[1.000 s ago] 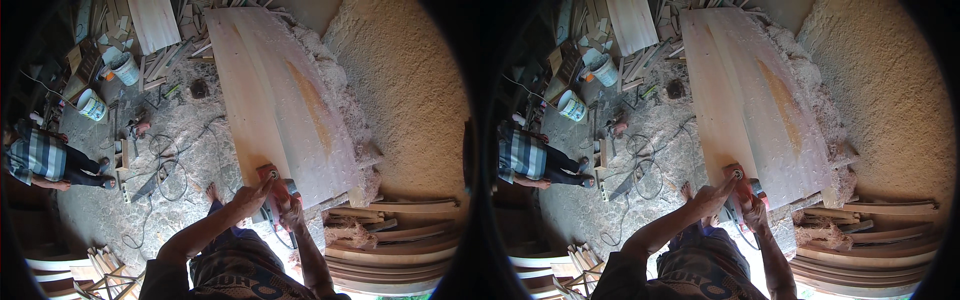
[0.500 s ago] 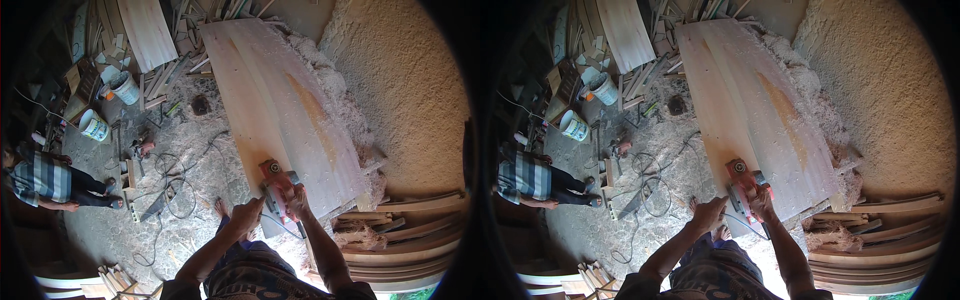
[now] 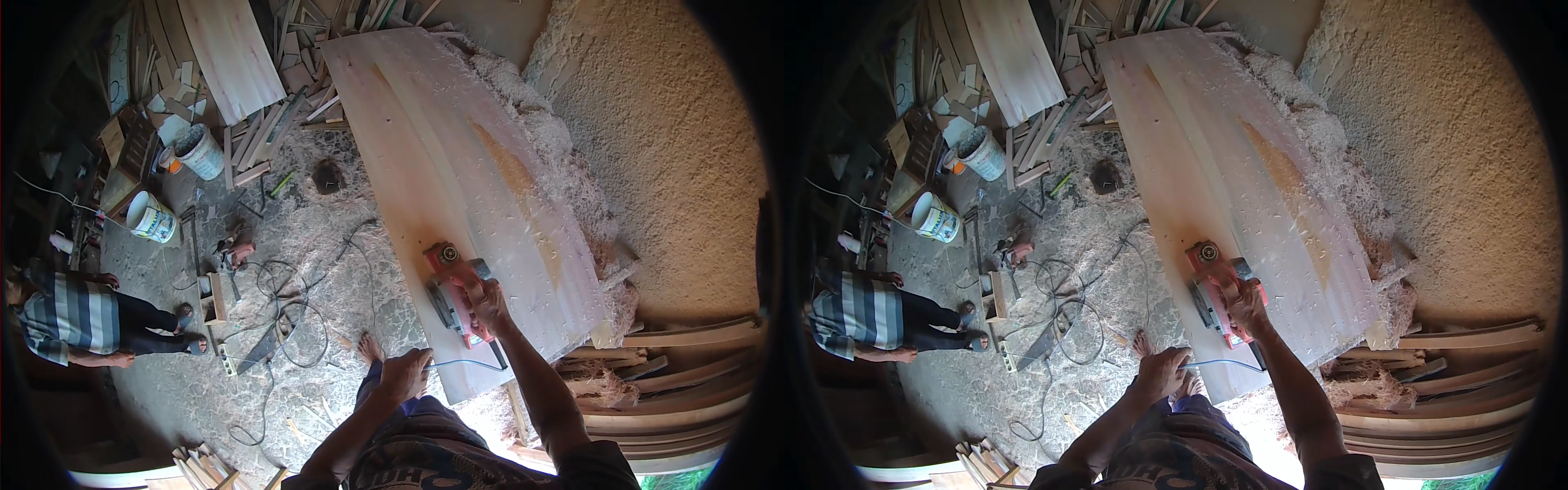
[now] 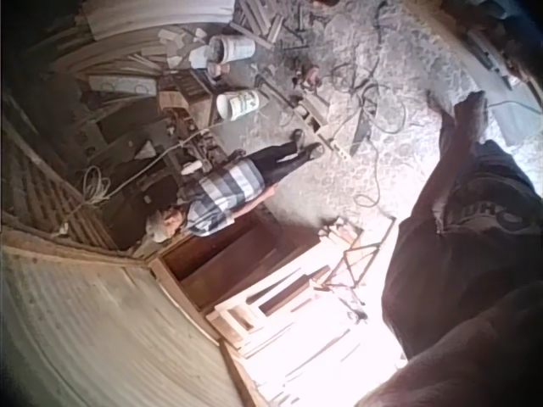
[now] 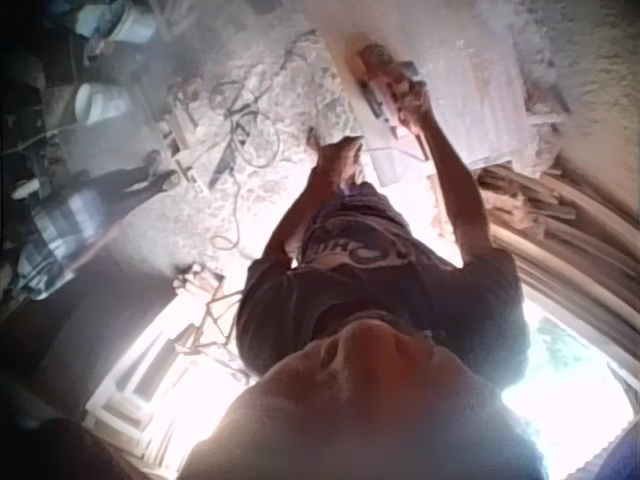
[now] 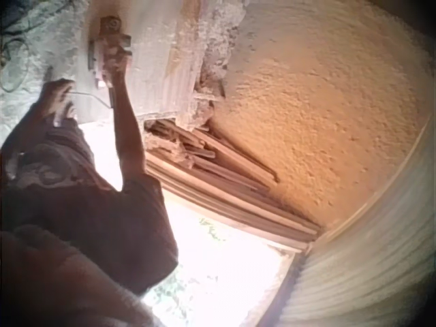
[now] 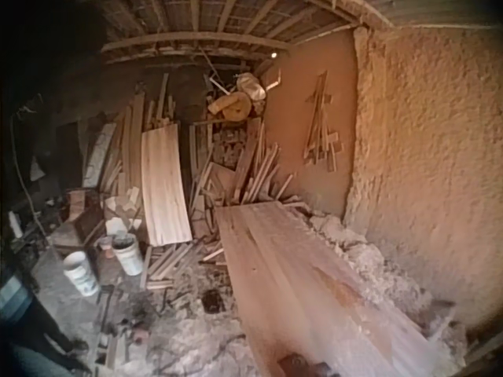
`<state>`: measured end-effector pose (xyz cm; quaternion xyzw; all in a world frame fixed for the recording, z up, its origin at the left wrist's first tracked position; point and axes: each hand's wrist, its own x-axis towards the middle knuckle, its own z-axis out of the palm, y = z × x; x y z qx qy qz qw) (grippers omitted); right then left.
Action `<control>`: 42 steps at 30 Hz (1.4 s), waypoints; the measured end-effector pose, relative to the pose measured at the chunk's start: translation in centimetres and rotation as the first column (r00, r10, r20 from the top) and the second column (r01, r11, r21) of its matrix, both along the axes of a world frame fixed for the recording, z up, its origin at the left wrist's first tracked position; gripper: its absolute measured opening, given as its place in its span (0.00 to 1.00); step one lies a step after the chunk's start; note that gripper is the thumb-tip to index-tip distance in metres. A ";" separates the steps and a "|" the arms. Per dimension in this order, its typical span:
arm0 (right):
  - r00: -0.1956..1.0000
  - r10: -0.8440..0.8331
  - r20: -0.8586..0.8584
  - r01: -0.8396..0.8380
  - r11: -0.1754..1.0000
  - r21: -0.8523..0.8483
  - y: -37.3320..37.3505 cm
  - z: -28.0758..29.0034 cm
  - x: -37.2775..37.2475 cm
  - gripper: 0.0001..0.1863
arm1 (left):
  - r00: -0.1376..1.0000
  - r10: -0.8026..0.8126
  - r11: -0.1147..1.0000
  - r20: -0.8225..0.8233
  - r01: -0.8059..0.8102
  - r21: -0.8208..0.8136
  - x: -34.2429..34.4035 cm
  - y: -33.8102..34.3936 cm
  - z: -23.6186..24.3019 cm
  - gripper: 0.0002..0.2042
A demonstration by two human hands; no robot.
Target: The person uses a power planer to smooth a wooden board on a workbench and then uses a hand tool on a smaller piece of wood.
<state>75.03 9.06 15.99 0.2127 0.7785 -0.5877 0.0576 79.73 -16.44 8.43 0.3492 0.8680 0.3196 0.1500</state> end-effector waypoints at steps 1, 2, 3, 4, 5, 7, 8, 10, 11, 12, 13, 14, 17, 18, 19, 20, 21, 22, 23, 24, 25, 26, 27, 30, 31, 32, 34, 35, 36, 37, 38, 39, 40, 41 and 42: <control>1.000 -0.013 -0.002 0.013 1.000 0.011 -0.1 0.0 -0.6 0.38 | 1.000 0.012 1.000 0.024 -0.011 -0.015 -0.4 0.0 0.1 0.22; 1.000 -0.026 -0.003 0.026 0.999 0.022 -0.2 0.0 -1.2 0.38 | 0.999 0.024 0.999 0.048 -0.023 -0.031 -0.9 0.0 0.2 0.22; 0.999 -0.038 -0.004 0.038 0.999 0.033 -0.2 -0.1 -1.8 0.38 | 0.998 0.022 0.999 0.064 -0.019 -0.039 -1.3 0.0 0.3 0.22; 0.998 -0.060 0.020 0.059 0.998 0.024 0.0 -0.3 -2.4 0.37 | 0.997 0.019 0.999 0.080 -0.015 -0.047 -1.8 0.1 0.4 0.22; 0.996 -0.081 0.042 0.080 0.997 0.014 0.0 -0.6 -3.1 0.36 | 0.995 0.017 0.998 0.094 -0.011 -0.056 -2.2 0.0 0.3 0.21; 0.991 -0.106 0.075 0.106 0.994 0.003 0.2 -0.8 -4.4 0.35 | 0.995 0.020 0.999 0.094 -0.017 -0.040 -2.9 -0.1 0.0 0.21; 0.991 -0.107 0.085 0.107 0.994 -0.004 0.2 -0.9 -5.1 0.35 | 0.995 0.026 0.999 0.092 -0.023 -0.036 -3.3 -0.2 -0.1 0.21; 0.990 -0.108 0.088 0.109 0.994 -0.012 0.0 -1.0 -6.4 0.34 | 0.997 0.016 1.000 0.071 -0.015 -0.005 -3.7 -0.6 -0.7 0.18; 0.991 -0.109 0.081 0.110 0.994 -0.008 0.0 -1.0 -7.1 0.34 | 0.998 0.009 1.000 0.060 -0.010 0.017 -4.1 -0.5 -0.8 0.17; 0.991 -0.111 0.074 0.111 0.994 -0.003 0.1 -0.9 -7.8 0.34 | 0.998 0.004 1.000 0.061 -0.004 0.006 -4.6 -0.4 -0.8 0.17; 0.989 -0.116 0.094 0.117 0.993 0.000 0.1 -0.9 -8.5 0.35 | 0.998 -0.002 1.000 0.062 0.002 -0.005 -5.1 -0.5 -0.8 0.16; 0.986 -0.119 0.118 0.119 0.993 0.004 0.1 -1.0 -9.2 0.36 | 0.998 -0.005 1.000 0.066 0.006 -0.015 -5.5 -0.4 -0.8 0.16; 0.989 -0.115 0.093 0.116 0.993 0.000 0.0 -1.0 -11.4 0.36 | 0.995 -0.001 1.000 0.099 0.000 0.002 -7.1 -0.3 -1.9 0.15; 0.991 -0.114 0.069 0.114 0.993 -0.006 0.0 -1.0 -12.2 0.36 | 0.996 0.000 1.000 0.095 -0.002 0.022 -7.6 -0.3 -2.4 0.14; 0.990 -0.117 0.074 0.118 0.993 -0.005 0.0 -1.0 -12.9 0.36 | 0.996 0.000 0.999 0.090 -0.003 0.041 -8.2 -0.2 -2.9 0.14; 0.989 -0.125 0.078 0.126 0.992 -0.005 0.0 -1.1 -13.6 0.36 | 0.996 -0.004 0.998 0.084 -0.001 0.061 -8.9 -0.2 -3.1 0.13; 0.988 -0.133 0.082 0.134 0.991 -0.005 -0.1 -1.1 -14.3 0.35 | 0.997 -0.004 0.998 0.072 0.000 0.056 -9.5 -0.3 -3.2 0.13; 0.987 -0.137 0.082 0.138 0.990 -0.006 -0.1 -1.1 -15.0 0.36 | 0.998 -0.005 0.999 0.060 0.002 0.051 -10.3 -0.3 -3.3 0.13; 0.987 -0.139 0.084 0.140 0.990 -0.007 -0.3 -0.9 -15.7 0.36 | 0.999 -0.005 0.999 0.049 0.003 0.046 -11.0 -0.5 -3.3 0.13; 0.986 -0.142 0.087 0.143 0.990 -0.008 -0.4 -0.9 -16.4 0.36 | 0.998 -0.010 0.999 0.055 0.008 0.033 -11.9 -0.6 -3.7 0.13; 0.986 -0.138 0.092 0.139 0.990 -0.008 -0.3 -1.1 -17.1 0.36 | 0.998 -0.014 1.000 0.061 0.013 0.020 -12.7 -0.9 -4.2 0.14; 0.987 -0.135 0.088 0.137 0.991 -0.013 -0.2 -1.1 -17.8 0.37 | 0.998 -0.020 1.000 0.058 0.020 0.004 -13.8 -1.0 -4.2 0.14; 0.988 -0.131 0.084 0.133 0.991 -0.018 -0.2 -1.2 -18.5 0.37 | 0.998 -0.020 1.000 0.051 0.019 0.010 -14.6 -1.3 -4.2 0.14; 0.989 -0.136 0.064 0.136 0.991 0.000 0.2 -2.1 -20.4 0.38 | 0.997 -0.032 0.999 0.064 0.033 -0.007 -17.2 -1.8 -3.6 0.16; 0.987 -0.139 0.077 0.139 0.990 -0.002 0.2 -2.3 -21.0 0.38 | 0.995 -0.043 0.998 0.086 0.046 -0.039 -18.0 -2.0 -3.2 0.18; 0.986 -0.138 0.088 0.139 0.990 -0.002 0.2 -2.1 -21.7 0.38 | 0.993 -0.049 0.996 0.106 0.056 -0.067 -18.8 -2.1 -2.9 0.20; 0.986 -0.140 0.094 0.140 0.990 0.002 0.0 -1.7 -23.2 0.38 | 0.991 -0.040 0.989 0.131 0.057 -0.134 -20.0 -2.5 -2.9 0.20; 0.985 -0.144 0.089 0.144 0.990 0.006 -0.1 -1.5 -24.0 0.38 | 0.989 -0.035 0.984 0.143 0.060 -0.167 -20.6 -2.7 -2.8 0.20; 0.985 -0.149 0.085 0.148 0.989 0.010 -0.1 -1.4 -24.7 0.37 | 0.991 -0.020 0.990 0.131 0.038 -0.138 -21.1 -2.9 -2.6 0.20; 0.983 -0.148 0.107 0.149 0.989 0.001 0.0 -1.4 -25.6 0.36 | 0.993 -0.004 0.994 0.119 0.017 -0.108 -21.5 -3.2 -2.4 0.21; 0.981 -0.147 0.127 0.149 0.989 -0.009 0.0 -1.3 -26.5 0.35 | 0.994 0.014 0.997 0.107 -0.005 -0.078 -22.0 -3.4 -2.2 0.21; 0.978 -0.146 0.148 0.150 0.988 -0.019 0.0 -1.3 -27.3 0.34 | 0.997 0.041 0.999 0.068 -0.040 -0.018 -22.2 -3.6 -2.6 0.19; 0.978 -0.145 0.151 0.150 0.988 -0.020 -0.1 -1.2 -28.1 0.34 | 0.997 0.071 0.996 0.031 -0.072 0.044 -22.3 -3.8 -3.3 0.17; 0.977 -0.148 0.154 0.153 0.988 -0.018 -0.1 -1.1 -28.9 0.33 | 0.995 0.099 0.989 -0.003 -0.098 0.109 -22.7 -3.9 -3.3 0.15; 0.976 -0.151 0.157 0.155 0.988 -0.017 -0.1 -1.0 -29.6 0.33 | 0.994 0.112 0.986 -0.003 -0.111 0.125 -23.0 -4.0 -3.4 0.15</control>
